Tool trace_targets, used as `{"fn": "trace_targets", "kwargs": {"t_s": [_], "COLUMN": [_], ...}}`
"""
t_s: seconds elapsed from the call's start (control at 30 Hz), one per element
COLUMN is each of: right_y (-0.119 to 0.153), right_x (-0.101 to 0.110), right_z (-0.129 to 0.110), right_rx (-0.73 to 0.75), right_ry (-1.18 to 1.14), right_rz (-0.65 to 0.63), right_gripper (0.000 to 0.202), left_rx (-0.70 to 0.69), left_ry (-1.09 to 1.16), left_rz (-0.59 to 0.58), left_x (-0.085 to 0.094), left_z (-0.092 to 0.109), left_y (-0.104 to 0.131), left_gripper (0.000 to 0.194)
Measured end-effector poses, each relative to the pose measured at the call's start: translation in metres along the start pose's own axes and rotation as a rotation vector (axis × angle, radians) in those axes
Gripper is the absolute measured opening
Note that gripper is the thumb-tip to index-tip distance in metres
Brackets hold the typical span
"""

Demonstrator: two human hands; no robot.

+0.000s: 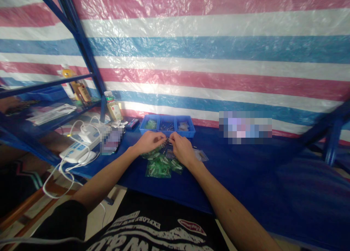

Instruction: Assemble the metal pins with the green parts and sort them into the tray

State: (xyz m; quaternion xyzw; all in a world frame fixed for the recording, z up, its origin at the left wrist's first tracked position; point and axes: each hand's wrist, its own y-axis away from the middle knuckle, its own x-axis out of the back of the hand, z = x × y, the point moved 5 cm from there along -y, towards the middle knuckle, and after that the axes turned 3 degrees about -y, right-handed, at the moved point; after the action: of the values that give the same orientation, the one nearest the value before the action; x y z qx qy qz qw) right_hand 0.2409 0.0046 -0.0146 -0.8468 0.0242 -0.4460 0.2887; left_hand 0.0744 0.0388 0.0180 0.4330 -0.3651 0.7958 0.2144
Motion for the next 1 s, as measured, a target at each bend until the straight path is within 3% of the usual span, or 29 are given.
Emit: {"fn": "trace_targets", "kwargs": {"t_s": [0.17, 0.67, 1.0], "right_y": [-0.0006, -0.0010, -0.0020], "right_x": [0.0004, 0.0020, 0.0019], "right_z": [0.0013, 0.0008, 0.0049], "right_rx": [-0.016, -0.015, -0.092], "right_ry": [0.004, -0.035, 0.040], "right_rz": [0.006, 0.014, -0.007], "right_gripper": [0.017, 0.011, 0.018], "left_rx": [0.002, 0.007, 0.005], "left_ry": [-0.005, 0.002, 0.004], "left_rz": [0.007, 0.004, -0.005], "left_x": [-0.0005, 0.0008, 0.0010], "left_z": [-0.0010, -0.0033, -0.0021], "left_y": [-0.0001, -0.0005, -0.0007], "left_gripper": [0.023, 0.023, 0.024]}}
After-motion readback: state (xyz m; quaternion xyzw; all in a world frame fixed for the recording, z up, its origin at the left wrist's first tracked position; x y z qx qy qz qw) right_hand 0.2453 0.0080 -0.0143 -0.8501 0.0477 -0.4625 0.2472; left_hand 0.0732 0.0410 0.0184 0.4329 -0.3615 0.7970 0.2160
